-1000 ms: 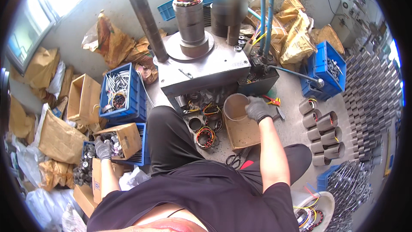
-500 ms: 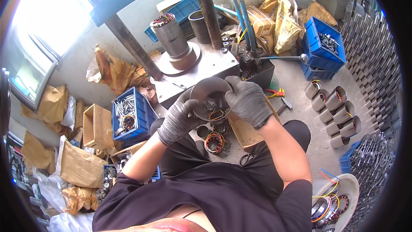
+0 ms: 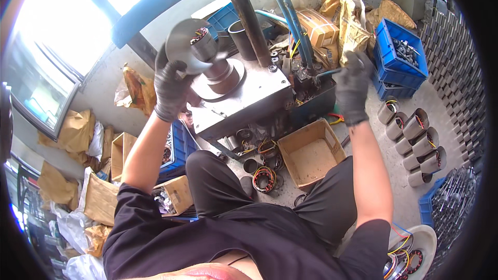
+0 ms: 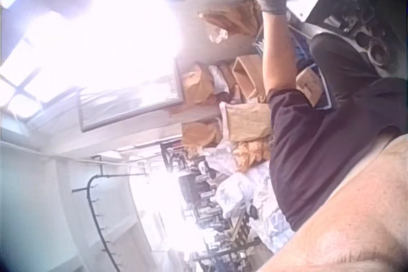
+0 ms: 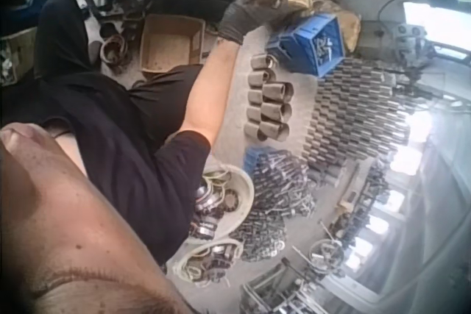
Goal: Assembling electrical motor stator coils and pressing a metal housing component using a hydraulic machine.
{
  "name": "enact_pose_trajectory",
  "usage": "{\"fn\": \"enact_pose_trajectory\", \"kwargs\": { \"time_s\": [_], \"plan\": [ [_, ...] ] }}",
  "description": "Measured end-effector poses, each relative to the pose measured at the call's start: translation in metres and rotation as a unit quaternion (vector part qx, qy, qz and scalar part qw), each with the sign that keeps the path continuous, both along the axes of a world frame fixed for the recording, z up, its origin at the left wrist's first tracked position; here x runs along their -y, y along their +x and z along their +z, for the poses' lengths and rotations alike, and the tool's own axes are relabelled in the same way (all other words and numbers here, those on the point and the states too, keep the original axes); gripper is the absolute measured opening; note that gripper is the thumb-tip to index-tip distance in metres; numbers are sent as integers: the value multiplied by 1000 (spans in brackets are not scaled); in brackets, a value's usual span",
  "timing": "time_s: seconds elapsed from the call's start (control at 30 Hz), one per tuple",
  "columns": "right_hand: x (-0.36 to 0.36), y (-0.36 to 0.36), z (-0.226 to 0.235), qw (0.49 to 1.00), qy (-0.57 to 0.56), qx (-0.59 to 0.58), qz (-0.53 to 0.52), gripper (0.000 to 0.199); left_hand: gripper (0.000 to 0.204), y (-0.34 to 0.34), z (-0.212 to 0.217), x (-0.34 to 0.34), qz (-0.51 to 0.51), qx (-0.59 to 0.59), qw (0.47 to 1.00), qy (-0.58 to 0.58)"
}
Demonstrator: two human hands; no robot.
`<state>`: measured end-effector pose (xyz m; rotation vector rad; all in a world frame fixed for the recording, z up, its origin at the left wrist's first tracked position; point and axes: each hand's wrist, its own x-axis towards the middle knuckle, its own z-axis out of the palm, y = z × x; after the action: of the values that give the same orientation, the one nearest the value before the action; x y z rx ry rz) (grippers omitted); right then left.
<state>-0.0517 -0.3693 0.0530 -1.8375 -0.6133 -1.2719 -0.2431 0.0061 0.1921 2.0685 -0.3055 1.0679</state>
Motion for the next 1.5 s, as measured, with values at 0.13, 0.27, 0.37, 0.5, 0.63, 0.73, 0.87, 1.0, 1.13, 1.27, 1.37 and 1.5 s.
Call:
{"fn": "enact_pose_trajectory", "kwargs": {
  "time_s": [0.13, 0.27, 0.37, 0.5, 0.63, 0.73, 0.87, 1.0, 1.13, 1.27, 1.37, 1.5],
  "plan": [
    [0, 81, 27, 998, -9, -30, -61, 56, 39, 36, 21, -36, 165, 98, 931, 309],
    [-15, 95, 47, 983, 58, -174, 25, 66, 36, 44, 31, -54, 246, 60, 922, 294],
    [-25, 92, 50, 977, 69, -195, 44, 71, 32, 57, 33, -79, 241, 26, 936, 255],
    [-34, 78, 58, 977, 71, -198, 35, 72, 32, 61, 36, -90, 199, -45, 967, 151],
    [-34, 84, 59, 971, 93, -211, 66, 74, 42, 64, 43, -94, 96, -60, 994, 5],
    [-35, 96, 57, 974, 75, -199, 75, 78, 45, 71, 47, -112, 139, -70, 986, 63],
    [-34, 107, 62, 973, 44, -210, 81, 84, 43, 82, 50, -125, 85, -22, 996, -7],
    [-32, 108, 63, 963, 40, -236, 127, 86, 38, 90, 62, -160, 159, -75, 984, 2],
    [-34, 105, 65, 964, 43, -236, 115, 85, 34, 107, 85, -166, 163, -123, 974, -101],
    [-31, 104, 58, 972, 48, -213, 91, 83, 38, 126, 105, -163, 137, -204, 965, -88],
    [-32, 97, 57, 970, 66, -206, 115, 78, 44, 133, 112, -170, 142, -227, 961, -71],
    [-26, 95, 54, 965, 77, -226, 111, 66, 49, 137, 116, -161, 155, -253, 954, -42]
  ]
}}
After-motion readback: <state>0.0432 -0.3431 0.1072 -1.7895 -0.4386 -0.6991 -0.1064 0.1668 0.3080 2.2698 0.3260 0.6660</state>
